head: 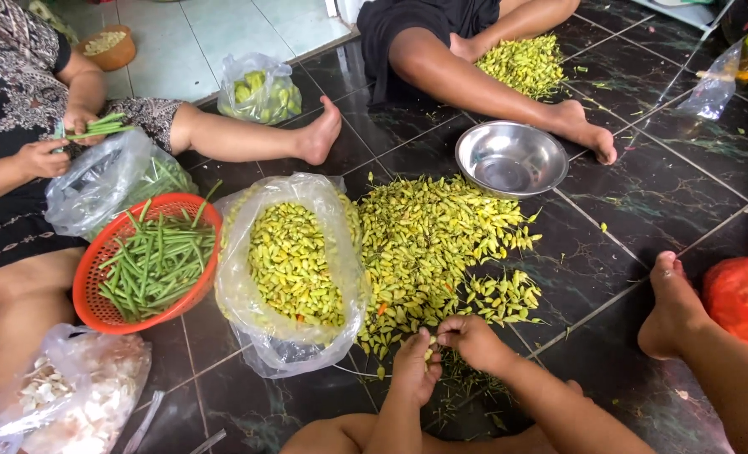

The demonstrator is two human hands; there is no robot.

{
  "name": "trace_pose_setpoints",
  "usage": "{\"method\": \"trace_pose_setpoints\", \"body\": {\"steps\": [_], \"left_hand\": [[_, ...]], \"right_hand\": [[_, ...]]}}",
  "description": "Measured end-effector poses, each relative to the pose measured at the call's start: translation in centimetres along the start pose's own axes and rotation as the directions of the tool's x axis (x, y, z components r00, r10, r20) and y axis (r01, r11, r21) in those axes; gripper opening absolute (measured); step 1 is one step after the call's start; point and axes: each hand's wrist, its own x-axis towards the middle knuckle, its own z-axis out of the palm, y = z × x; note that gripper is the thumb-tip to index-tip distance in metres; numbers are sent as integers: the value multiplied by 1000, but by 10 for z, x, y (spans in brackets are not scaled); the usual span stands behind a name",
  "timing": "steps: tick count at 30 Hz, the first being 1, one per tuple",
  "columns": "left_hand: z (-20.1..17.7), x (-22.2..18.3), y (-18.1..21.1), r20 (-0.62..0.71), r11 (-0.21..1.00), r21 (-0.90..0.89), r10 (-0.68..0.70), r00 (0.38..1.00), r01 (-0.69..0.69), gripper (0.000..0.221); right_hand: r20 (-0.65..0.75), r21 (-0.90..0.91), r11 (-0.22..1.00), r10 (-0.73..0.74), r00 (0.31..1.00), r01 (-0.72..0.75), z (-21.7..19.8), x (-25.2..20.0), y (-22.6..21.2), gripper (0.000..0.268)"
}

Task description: People sitting on the floor picking small yellow flowers from stems and sorting them into bags.

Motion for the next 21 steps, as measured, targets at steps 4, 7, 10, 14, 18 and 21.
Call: {"method": "trace_pose_setpoints", "body": {"steps": [4,7,10,14,18,21], "left_hand": [[8,-15,14,6,993,-61,-104,995,104,39],[12,-17,17,-58,973,-209,-113,992,99,39],[10,-20,12,118,986,-144,-66,991,83,32],[9,-18,9,103,999,-28,-17,994,20,21],[7,-17,8,32,1000,7,1,999,-1,10],[-5,-4,7,179,990,47,-139,974,133,17]], "right_hand": [[199,127,979,132,971,-159,-28,-3,-3,13],[112,259,928,246,963,-267,-36,-1,0,10],[121,265,938,196,973,-222,-32,-4,0,10],[95,36,994,100,991,-103,-21,-7,-6,12],[74,-138,990,-23,997,33,-9,-6,0,12],[246,115,993,-25,969,-4,-17,-13,-14,13]]}}
